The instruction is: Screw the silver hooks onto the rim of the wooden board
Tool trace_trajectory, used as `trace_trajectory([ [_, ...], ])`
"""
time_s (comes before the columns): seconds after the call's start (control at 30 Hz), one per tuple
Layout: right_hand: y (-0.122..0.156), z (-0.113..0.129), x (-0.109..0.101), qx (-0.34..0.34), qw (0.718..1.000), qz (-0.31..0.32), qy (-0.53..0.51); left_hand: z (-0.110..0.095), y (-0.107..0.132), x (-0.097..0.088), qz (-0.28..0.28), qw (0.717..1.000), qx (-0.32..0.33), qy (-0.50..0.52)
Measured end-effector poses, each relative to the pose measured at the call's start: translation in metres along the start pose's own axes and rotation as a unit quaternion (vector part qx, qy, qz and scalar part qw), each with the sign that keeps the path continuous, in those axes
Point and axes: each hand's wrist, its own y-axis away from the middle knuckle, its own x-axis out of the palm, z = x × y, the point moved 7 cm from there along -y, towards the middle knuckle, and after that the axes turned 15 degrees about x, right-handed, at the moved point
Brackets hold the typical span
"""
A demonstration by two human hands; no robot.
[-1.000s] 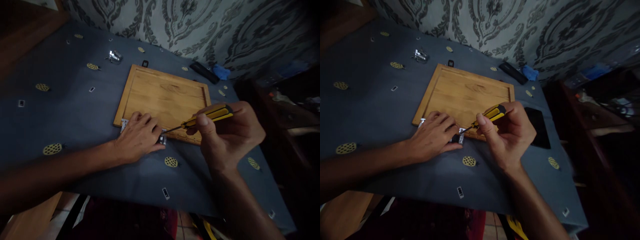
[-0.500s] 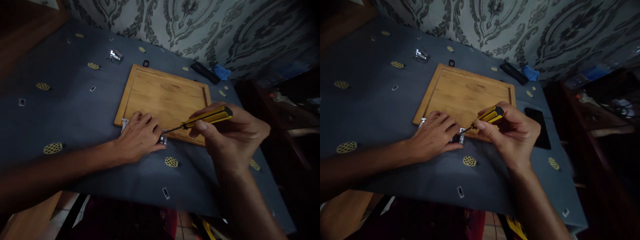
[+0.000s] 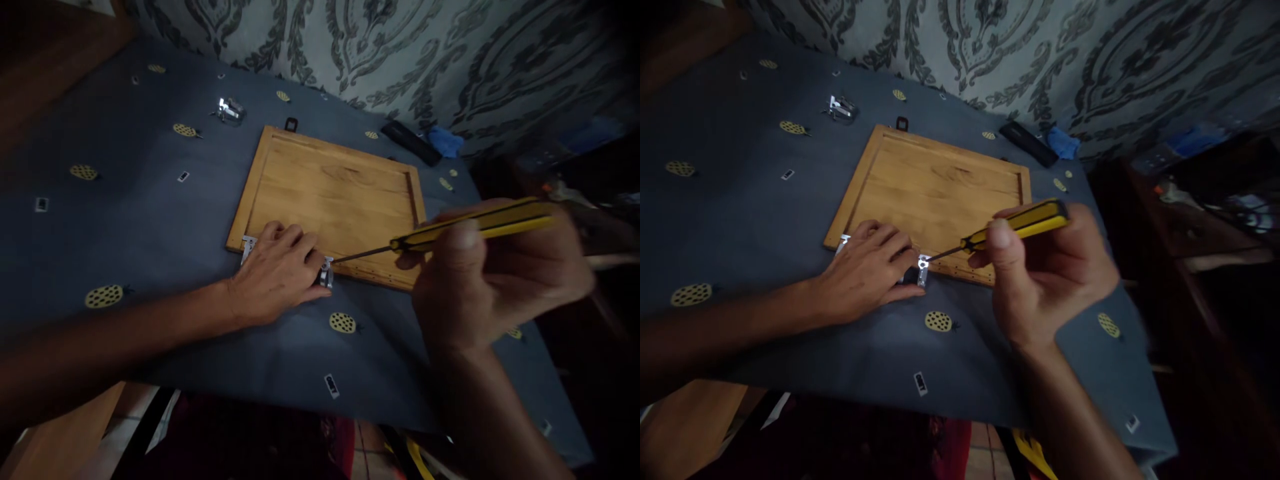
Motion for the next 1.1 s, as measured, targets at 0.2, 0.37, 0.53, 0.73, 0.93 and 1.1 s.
trace_trajectory([
  [0.2,0.005,-0.003,0.007,-0.017,0.998,0.055,0.01,0.0,0.0,0.0,0.005,1.0,-0.002,0.007],
  [0.37,0.005,-0.006,0.011,-0.009,0.997,0.075,-0.012,-0.001,0.0,0.0,-0.006,1.0,-0.002,0.0],
  [0.53,0.005,-0.006,0.014,-0.003,0.997,0.082,-0.012,-0.001,0.0,0.0,-0.01,1.0,-0.001,-0.005],
  [0.73,0.003,-0.005,0.016,0.023,0.994,0.105,-0.021,0.0,0.0,-0.001,-0.011,1.0,0.0,-0.005],
  [0.93,0.003,-0.012,0.015,0.074,0.987,0.144,-0.02,0.0,-0.001,-0.001,-0.006,1.0,-0.002,-0.004],
  [1.1,0.001,-0.013,0.015,0.089,0.974,0.208,-0.024,0.0,0.0,-0.001,-0.005,1.0,0.0,0.0],
])
